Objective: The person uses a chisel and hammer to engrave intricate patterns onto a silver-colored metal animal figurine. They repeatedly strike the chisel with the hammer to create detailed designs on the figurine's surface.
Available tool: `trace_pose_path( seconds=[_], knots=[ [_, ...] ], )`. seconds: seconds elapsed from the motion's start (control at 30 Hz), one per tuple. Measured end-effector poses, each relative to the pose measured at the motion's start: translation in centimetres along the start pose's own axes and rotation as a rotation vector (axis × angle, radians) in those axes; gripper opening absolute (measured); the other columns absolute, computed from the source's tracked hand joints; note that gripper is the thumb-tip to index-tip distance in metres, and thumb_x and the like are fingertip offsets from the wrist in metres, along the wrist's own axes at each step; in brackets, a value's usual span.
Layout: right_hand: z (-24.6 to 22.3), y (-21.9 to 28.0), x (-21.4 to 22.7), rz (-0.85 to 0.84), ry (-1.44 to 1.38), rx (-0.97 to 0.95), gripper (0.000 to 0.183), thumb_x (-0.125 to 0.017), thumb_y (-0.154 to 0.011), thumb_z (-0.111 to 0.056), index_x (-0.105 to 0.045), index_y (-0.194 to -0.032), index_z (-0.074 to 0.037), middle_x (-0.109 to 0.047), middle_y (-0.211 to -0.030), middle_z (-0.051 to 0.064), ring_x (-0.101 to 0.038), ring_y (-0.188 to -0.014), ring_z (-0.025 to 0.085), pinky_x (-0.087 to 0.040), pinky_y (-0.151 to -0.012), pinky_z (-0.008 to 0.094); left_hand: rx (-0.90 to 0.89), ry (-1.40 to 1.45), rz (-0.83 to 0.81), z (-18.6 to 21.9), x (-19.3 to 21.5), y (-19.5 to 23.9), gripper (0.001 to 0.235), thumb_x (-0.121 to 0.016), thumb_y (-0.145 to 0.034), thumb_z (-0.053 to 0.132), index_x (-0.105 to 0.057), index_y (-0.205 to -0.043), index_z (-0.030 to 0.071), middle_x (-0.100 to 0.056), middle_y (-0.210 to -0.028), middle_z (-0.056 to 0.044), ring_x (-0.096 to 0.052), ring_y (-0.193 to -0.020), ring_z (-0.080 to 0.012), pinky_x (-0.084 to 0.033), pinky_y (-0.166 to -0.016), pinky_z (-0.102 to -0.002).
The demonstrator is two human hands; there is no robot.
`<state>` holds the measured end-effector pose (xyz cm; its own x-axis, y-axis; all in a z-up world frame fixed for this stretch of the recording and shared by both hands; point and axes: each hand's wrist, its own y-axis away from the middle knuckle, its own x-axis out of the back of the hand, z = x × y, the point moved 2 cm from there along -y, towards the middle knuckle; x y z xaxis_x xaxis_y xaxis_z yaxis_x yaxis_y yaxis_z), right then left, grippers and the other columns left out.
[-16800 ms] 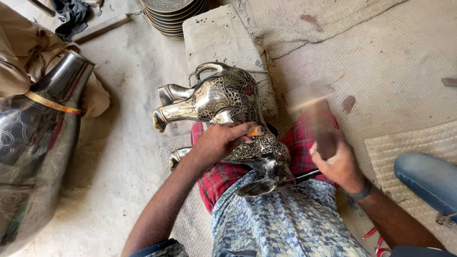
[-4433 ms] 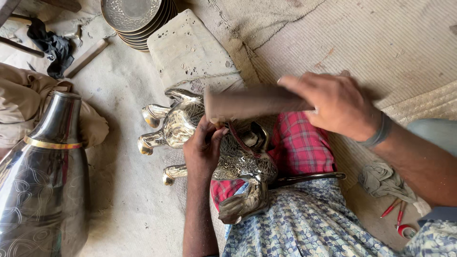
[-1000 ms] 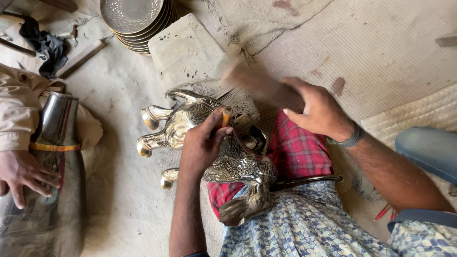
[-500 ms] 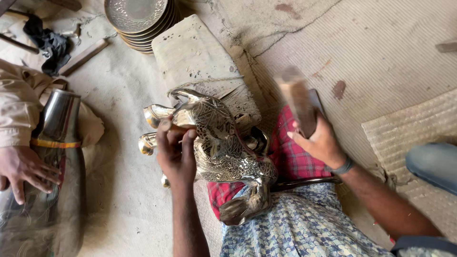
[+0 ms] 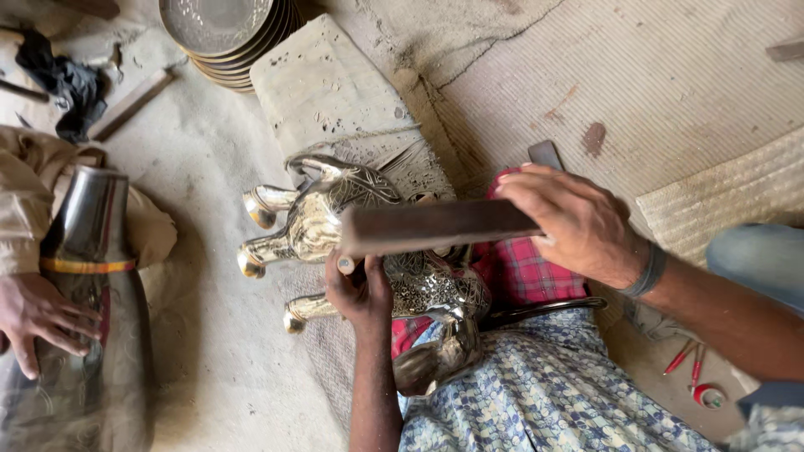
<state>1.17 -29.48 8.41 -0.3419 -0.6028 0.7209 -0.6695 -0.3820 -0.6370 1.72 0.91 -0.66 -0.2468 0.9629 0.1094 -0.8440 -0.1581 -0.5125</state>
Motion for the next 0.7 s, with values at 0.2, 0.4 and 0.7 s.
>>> trace_pose_path(
  seconds=[0.2,0.4,0.7],
  knots=[
    [-1.6,-7.3,0.6,-0.276,-0.287,-0.028,0.068,-0.076,-0.095,-0.015,-0.041,-0.153,-0.011,-0.070,-0.093,0.001,-0.069,-0.069,0.014,-0.064,-0.061,0.031,-0.116,-0.128,0.009,-1.4,0.7,0.3,0.033,-0.072,-0.099,-0.007,-0.062,-0.124,0.012,-0.074,-0.092,-0.009,-0.070,-0.072,-0.0065,-0.060,-0.057,-0.021],
    [-2.4,-11.1,1.6,-0.613,0.385,0.220,0.061,-0.068,-0.103,-0.013,-0.039,-0.156,-0.018,-0.061,-0.079,0.003,-0.062,-0.055,0.014,-0.059,-0.048,0.031,-0.103,-0.130,0.007,-0.6,0.2,-0.4,0.055,-0.070,-0.102,-0.001,-0.042,-0.149,0.005,-0.073,-0.090,-0.003,-0.068,-0.073,-0.0044,-0.063,-0.064,-0.021],
    [-3.4,-13.1,2.9,-0.437,0.396,0.234,0.055,-0.073,-0.096,-0.017,-0.048,-0.145,-0.018,-0.060,-0.078,0.003,-0.062,-0.057,0.014,-0.058,-0.047,0.030,-0.063,-0.143,-0.029,-0.4,0.2,-0.7,0.044,-0.068,-0.103,-0.002,-0.048,-0.142,0.004,-0.076,-0.095,-0.009,-0.072,-0.077,-0.0076,-0.063,-0.067,-0.024]
  ],
)
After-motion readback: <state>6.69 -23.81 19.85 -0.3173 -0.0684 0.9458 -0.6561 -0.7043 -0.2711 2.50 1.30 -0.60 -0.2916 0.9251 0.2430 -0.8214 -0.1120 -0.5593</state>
